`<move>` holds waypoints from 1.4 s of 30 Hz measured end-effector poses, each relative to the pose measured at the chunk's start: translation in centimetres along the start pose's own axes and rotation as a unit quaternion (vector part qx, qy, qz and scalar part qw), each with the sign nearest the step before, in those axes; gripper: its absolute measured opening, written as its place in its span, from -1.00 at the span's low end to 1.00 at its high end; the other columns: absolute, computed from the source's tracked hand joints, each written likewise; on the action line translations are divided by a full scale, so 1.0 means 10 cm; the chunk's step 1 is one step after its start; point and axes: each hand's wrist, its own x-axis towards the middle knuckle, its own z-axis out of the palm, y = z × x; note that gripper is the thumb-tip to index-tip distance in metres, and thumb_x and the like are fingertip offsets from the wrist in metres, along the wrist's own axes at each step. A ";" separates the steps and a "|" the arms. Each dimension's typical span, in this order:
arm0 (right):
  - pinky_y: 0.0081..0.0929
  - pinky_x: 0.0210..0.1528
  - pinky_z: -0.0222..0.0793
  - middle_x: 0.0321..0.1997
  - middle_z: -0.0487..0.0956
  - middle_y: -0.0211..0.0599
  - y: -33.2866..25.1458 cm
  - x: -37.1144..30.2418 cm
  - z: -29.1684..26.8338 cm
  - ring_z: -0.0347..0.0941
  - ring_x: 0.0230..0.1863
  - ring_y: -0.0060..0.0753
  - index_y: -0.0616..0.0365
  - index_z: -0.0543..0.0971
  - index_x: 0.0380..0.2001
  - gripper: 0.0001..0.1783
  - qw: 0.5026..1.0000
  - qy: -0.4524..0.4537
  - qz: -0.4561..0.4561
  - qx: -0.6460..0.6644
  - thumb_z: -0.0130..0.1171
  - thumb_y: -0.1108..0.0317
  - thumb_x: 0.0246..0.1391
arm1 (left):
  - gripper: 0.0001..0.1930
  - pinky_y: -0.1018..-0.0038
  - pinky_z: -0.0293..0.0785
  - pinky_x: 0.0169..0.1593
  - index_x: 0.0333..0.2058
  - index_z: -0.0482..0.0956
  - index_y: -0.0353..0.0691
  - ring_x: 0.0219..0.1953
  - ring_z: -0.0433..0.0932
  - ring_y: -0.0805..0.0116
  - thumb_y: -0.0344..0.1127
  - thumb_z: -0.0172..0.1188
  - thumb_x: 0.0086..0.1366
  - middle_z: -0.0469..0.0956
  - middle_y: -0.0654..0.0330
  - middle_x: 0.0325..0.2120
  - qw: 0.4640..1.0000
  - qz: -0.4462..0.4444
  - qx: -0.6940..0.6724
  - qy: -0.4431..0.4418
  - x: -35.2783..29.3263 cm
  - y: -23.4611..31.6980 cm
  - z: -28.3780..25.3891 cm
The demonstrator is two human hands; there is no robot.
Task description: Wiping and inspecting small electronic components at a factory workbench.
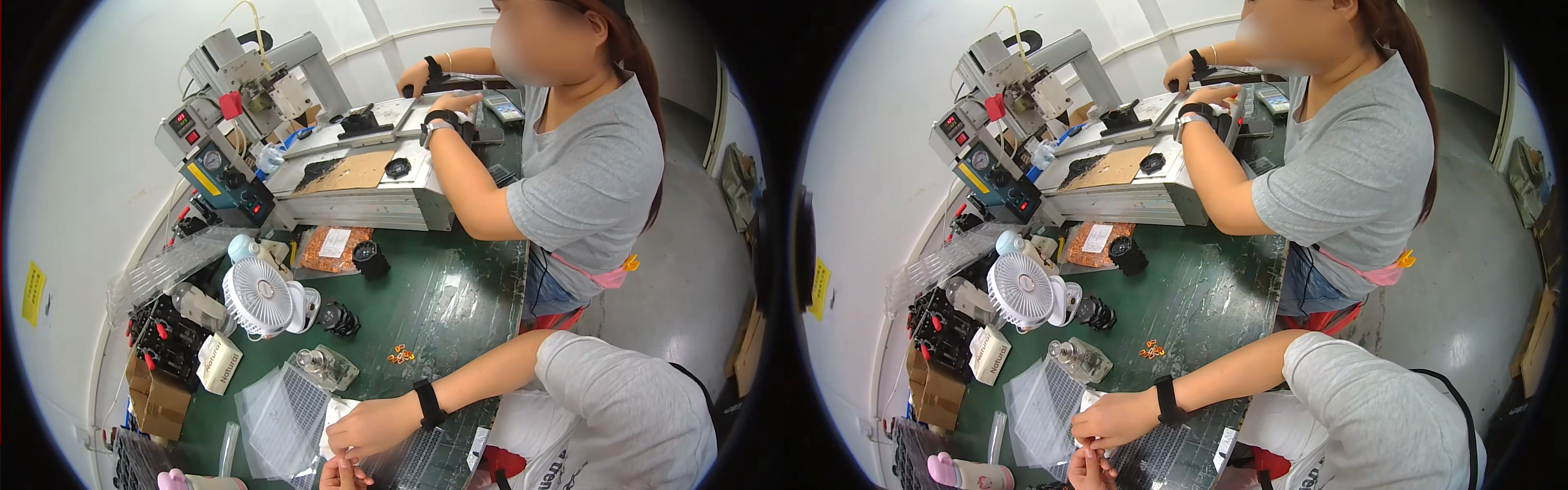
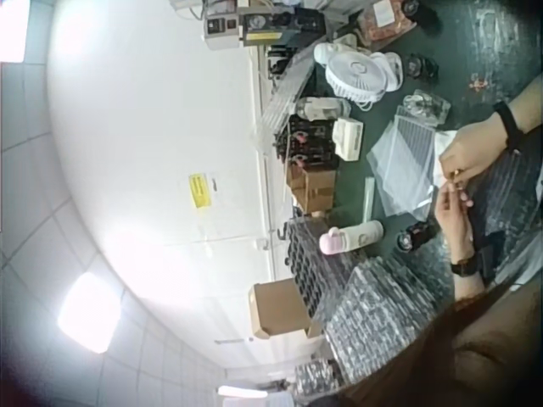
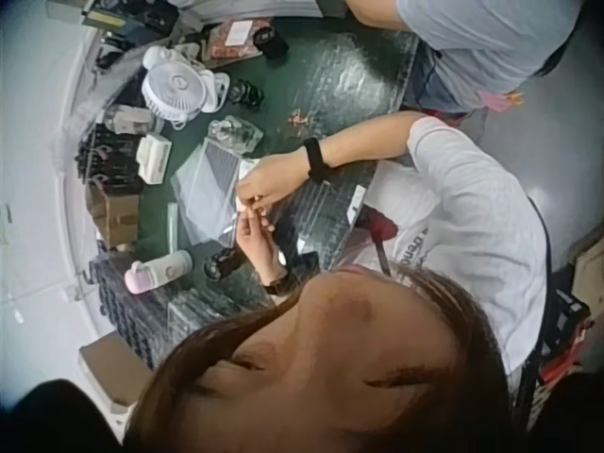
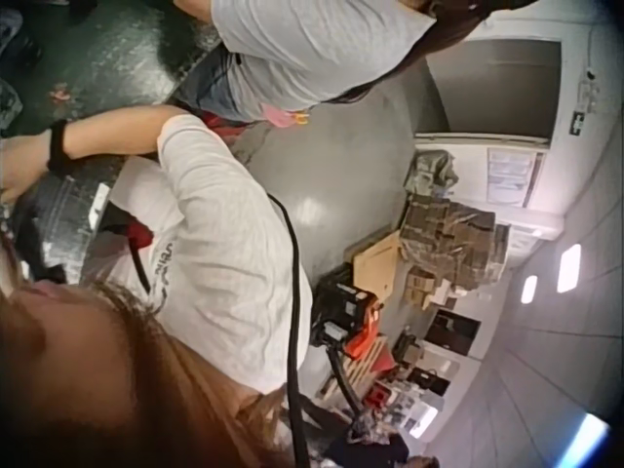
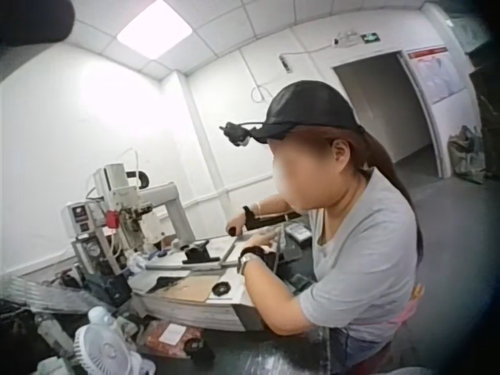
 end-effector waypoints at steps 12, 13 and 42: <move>-0.34 -0.40 0.38 -0.39 0.41 -0.32 0.02 -0.01 0.00 0.46 -0.40 -0.21 0.15 0.41 -0.44 -0.86 1.000 -0.002 0.000 -0.029 0.11 0.33 -0.04 | -0.83 0.75 0.32 -0.58 -0.31 0.50 -0.27 -0.61 0.40 0.63 -0.28 0.08 0.30 0.51 0.30 -0.54 1.000 -0.016 -0.011 0.018 0.00 0.02 0.04; -0.33 -0.40 0.38 -0.39 0.41 -0.33 0.02 -0.01 0.00 0.46 -0.40 -0.21 0.15 0.41 -0.43 -0.86 0.999 -0.003 0.001 -0.035 0.11 0.34 -0.05 | -0.83 0.75 0.32 -0.58 -0.31 0.50 -0.27 -0.61 0.40 0.63 -0.28 0.08 0.30 0.51 0.30 -0.54 1.000 -0.017 -0.011 0.019 0.00 0.01 0.04; -0.35 -0.42 0.37 -0.41 0.42 -0.35 -0.03 -0.01 0.00 0.46 -0.43 -0.23 0.13 0.41 -0.44 -0.87 1.000 0.017 0.006 -0.022 0.08 0.33 -0.02 | -0.84 0.77 0.31 -0.56 -0.28 0.49 -0.27 -0.59 0.39 0.65 -0.30 0.08 0.30 0.50 0.32 -0.53 0.999 -0.016 -0.037 -0.006 0.01 -0.02 -0.01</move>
